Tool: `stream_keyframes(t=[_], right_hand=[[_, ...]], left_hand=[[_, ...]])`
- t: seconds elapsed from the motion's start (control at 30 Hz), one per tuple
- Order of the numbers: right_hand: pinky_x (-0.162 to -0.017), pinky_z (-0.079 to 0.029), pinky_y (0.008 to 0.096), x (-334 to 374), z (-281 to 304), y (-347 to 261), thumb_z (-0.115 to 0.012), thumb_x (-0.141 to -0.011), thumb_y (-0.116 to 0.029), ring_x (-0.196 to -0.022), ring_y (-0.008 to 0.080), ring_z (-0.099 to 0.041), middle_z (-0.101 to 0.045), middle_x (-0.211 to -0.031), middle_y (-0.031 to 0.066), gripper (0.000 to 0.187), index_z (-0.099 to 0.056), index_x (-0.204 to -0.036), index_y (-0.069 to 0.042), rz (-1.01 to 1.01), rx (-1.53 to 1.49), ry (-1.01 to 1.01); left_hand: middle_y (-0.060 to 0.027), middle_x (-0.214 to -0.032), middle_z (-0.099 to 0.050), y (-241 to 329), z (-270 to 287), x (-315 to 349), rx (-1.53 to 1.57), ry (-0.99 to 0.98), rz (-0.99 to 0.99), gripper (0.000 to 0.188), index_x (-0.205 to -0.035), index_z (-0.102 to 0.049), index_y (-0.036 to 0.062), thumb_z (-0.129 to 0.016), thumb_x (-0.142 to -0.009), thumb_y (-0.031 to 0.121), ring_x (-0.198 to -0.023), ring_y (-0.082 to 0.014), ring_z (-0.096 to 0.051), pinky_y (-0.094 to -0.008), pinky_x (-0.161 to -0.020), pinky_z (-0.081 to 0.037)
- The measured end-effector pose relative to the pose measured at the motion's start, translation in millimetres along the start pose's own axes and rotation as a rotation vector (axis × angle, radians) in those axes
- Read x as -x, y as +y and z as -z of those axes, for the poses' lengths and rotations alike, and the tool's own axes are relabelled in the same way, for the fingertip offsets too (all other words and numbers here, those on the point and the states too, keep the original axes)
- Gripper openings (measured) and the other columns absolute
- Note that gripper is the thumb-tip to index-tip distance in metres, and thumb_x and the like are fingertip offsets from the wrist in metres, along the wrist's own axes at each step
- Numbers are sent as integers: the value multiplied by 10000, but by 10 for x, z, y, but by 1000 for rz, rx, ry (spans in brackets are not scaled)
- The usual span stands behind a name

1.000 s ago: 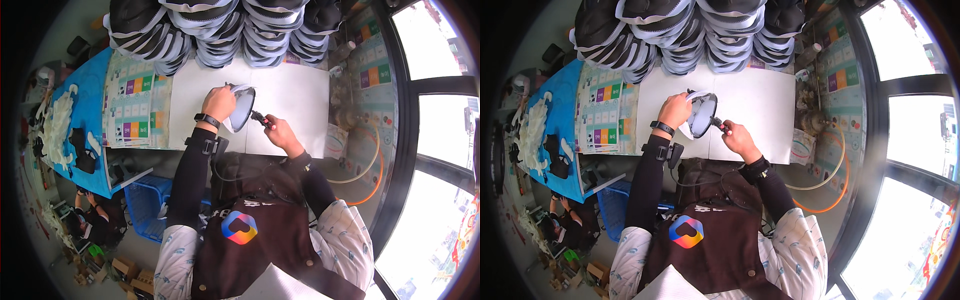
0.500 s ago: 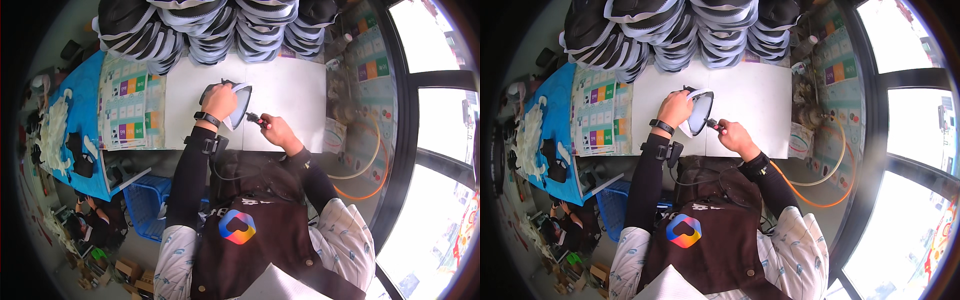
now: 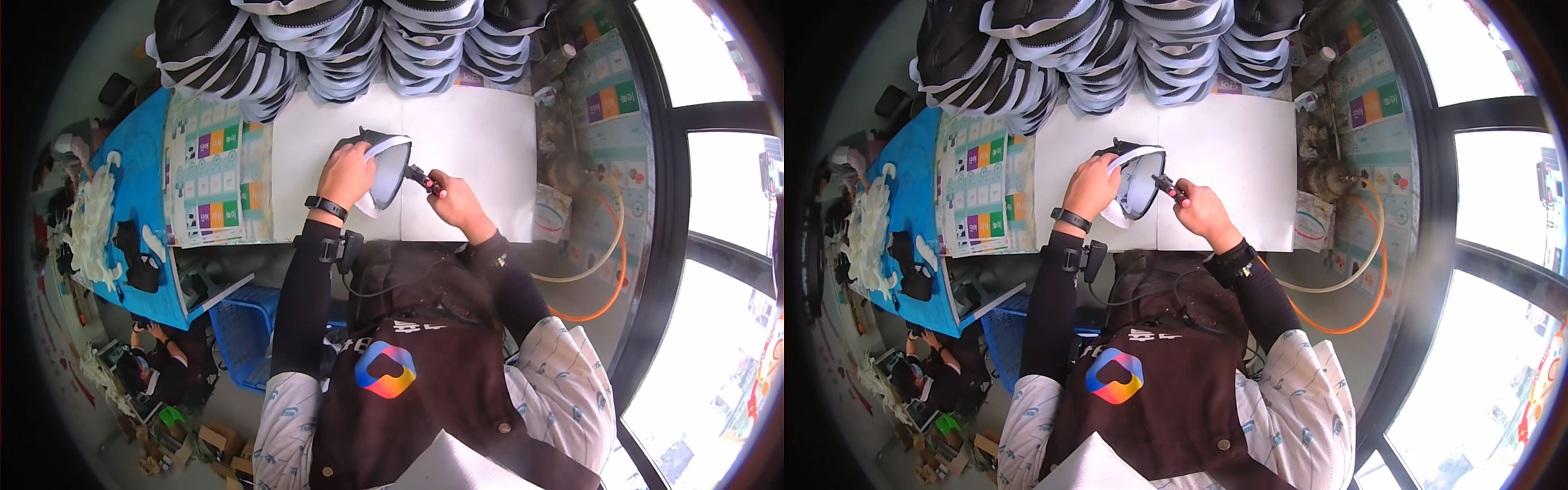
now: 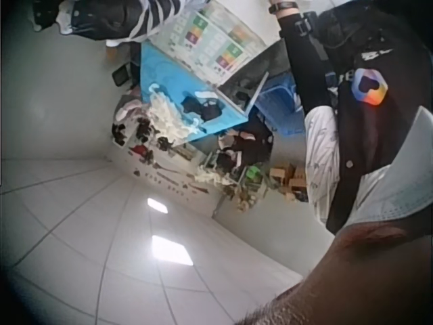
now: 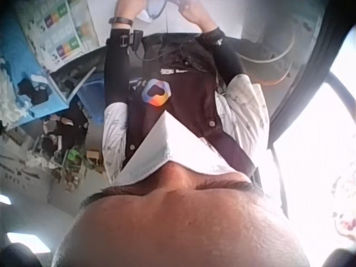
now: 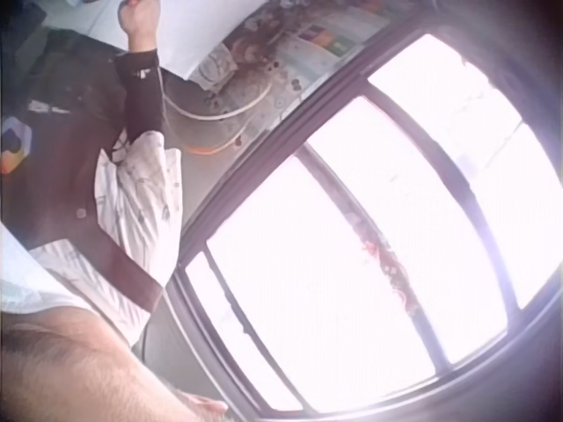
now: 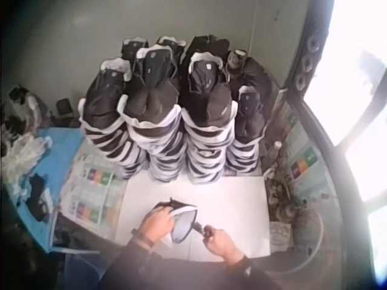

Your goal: Applying glue to the edges of shoe uppers using a spray gun and then refining the application with a small brush.

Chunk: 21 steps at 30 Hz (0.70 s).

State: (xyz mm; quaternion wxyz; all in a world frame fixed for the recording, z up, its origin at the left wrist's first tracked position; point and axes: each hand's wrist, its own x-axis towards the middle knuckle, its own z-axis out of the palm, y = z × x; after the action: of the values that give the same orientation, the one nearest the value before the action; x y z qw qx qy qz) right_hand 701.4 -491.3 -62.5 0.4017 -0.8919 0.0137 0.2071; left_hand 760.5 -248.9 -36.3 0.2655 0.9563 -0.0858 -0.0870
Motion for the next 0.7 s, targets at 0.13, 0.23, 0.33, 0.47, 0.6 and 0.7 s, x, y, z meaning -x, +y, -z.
stream_keyframes(t=[0.13,0.23,0.33,0.47,0.6,0.7], right_hand=[[-777,-522,544,32,-44,13,-539,-837,-119,-847,477,-657,-689,-842,255,256,-660,-1051,-48,121,43,-155],[-773,-522,542,41,-26,-7,-550,-843,-122,-846,482,-656,-690,-844,253,232,-659,-1033,-45,23,6,-12],[-779,-520,541,87,-11,4,-557,-841,-128,-857,486,-655,-689,-849,259,244,-666,-1041,-41,59,13,-82],[-782,-522,531,152,-47,88,-573,-847,-145,-859,489,-652,-690,-853,267,272,-682,-1068,-29,123,-73,-87],[-749,-511,525,102,16,149,-587,-876,-170,-817,494,-647,-672,-821,273,264,-660,-1081,-21,76,-168,13],[-767,-533,519,139,48,156,-606,-878,-159,-867,457,-663,-691,-872,244,264,-618,-1097,-12,26,-33,-56]], left_hand=[[-218,-1047,-707,-92,-50,109,5,37,-4,272,-1169,-676,36,-627,-943,179,-995,-437,-659,-497,-891,-533],[-214,-1065,-699,-49,-34,176,14,35,13,282,-1184,-668,38,-632,-941,176,-1010,-433,-654,-496,-898,-531],[-210,-1085,-691,-20,-19,263,20,22,27,293,-1196,-660,38,-636,-938,175,-1020,-428,-651,-492,-900,-532],[-199,-1130,-674,-16,-28,330,17,5,66,321,-1215,-650,41,-638,-918,164,-1056,-408,-650,-472,-924,-540],[-215,-1085,-686,20,-23,322,16,57,10,293,-1196,-650,39,-640,-930,163,-1021,-423,-654,-499,-882,-532],[-236,-1005,-694,-67,26,322,-3,148,61,255,-1153,-650,26,-635,-931,150,-963,-444,-658,-517,-845,-533]])
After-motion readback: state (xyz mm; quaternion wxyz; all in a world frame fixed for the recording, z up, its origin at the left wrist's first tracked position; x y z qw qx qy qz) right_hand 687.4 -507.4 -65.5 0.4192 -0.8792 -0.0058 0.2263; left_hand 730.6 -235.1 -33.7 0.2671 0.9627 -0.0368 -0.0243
